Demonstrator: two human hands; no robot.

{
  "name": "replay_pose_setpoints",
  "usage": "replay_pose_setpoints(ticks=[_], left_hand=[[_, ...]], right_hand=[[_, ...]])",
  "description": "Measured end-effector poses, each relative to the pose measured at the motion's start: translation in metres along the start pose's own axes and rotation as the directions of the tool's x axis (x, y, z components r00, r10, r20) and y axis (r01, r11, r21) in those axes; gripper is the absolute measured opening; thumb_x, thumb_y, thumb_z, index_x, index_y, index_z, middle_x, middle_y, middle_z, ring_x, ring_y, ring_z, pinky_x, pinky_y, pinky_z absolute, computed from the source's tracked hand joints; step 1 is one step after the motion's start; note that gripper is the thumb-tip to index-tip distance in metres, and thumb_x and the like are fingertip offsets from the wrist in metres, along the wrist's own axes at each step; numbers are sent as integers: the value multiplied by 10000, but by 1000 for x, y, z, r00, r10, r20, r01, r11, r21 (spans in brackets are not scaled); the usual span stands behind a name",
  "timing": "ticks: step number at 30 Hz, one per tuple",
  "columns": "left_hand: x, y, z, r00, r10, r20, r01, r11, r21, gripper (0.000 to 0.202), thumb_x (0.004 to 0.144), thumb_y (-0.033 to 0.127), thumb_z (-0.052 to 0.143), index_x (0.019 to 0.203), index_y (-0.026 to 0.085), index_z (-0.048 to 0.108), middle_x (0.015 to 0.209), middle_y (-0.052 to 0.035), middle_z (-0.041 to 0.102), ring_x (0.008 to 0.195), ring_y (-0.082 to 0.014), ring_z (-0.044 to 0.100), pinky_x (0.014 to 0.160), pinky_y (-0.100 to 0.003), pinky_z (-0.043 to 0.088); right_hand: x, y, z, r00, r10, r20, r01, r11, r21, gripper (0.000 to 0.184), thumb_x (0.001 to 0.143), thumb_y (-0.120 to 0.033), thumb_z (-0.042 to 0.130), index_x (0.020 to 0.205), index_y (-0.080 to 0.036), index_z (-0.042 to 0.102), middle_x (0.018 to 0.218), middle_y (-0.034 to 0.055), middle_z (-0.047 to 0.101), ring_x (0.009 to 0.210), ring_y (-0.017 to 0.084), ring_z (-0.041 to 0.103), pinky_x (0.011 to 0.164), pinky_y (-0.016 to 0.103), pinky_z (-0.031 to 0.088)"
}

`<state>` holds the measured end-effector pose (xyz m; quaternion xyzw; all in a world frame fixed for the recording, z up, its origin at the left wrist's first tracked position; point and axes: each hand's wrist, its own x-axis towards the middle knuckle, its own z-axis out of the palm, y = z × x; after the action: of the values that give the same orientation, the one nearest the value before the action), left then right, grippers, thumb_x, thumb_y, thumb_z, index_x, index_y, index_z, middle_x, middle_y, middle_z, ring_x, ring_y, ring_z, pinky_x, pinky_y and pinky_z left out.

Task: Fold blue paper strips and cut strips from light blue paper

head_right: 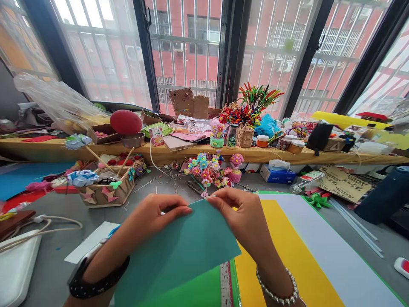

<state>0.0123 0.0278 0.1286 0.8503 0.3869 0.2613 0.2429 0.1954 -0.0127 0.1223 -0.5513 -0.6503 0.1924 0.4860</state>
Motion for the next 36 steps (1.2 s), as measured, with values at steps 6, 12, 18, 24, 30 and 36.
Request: replay_pose_setpoints(ticks=[6, 12, 18, 24, 30, 36], left_hand=[[-2, -19, -21, 999, -46, -4, 46, 998, 47, 251, 773, 351, 477, 721, 180, 654, 659, 32, 649, 597, -107, 543, 527, -171, 371], [-5, -35, -34, 999, -30, 33, 26, 992, 124, 278, 781, 357, 442, 726, 169, 639, 648, 18, 632, 607, -119, 543, 543, -183, 385], [-13, -57, -51, 999, -52, 6, 52, 998, 32, 261, 776, 354, 445, 660, 175, 596, 580, 19, 621, 562, -121, 575, 548, -192, 437], [-13, -62, -52, 902, -62, -427, 99, 993, 65, 238, 804, 348, 416, 792, 191, 595, 698, 7, 671, 678, -154, 623, 651, -247, 462], [0, -15, -5, 924, 239, -300, -205, 969, 139, 198, 771, 302, 537, 935, 208, 596, 940, -18, 642, 874, -159, 576, 765, -262, 435], [-5, 2, 7, 942, 252, -220, -178, 935, 306, 118, 794, 210, 513, 796, 214, 631, 759, 16, 648, 702, -132, 584, 608, -218, 420]], right_hand=[[6, 19, -17, 983, 95, -155, -82, 993, 88, 213, 688, -393, 605, 659, -183, 629, 568, -14, 579, 514, 119, 496, 428, 198, 358], [10, 31, -31, 954, 126, -271, -118, 992, 47, 232, 650, -413, 635, 689, -185, 652, 581, -8, 595, 547, 129, 506, 447, 200, 378], [11, 47, -50, 905, 127, -406, -136, 991, 7, 249, 621, -425, 652, 698, -188, 656, 606, 5, 618, 574, 158, 526, 455, 226, 385], [5, 45, -59, 886, 51, -462, -82, 996, -47, 210, 643, -417, 644, 705, -217, 647, 616, -13, 621, 586, 150, 528, 496, 227, 395], [-3, 6, -23, 956, -181, -231, 154, 979, -132, 93, 731, -296, 596, 685, -228, 640, 631, -31, 627, 580, 124, 557, 542, 205, 432], [-4, -3, -20, 947, -290, -138, 256, 942, -219, 73, 764, -243, 562, 728, -215, 619, 695, -2, 643, 644, 152, 581, 593, 236, 454]])
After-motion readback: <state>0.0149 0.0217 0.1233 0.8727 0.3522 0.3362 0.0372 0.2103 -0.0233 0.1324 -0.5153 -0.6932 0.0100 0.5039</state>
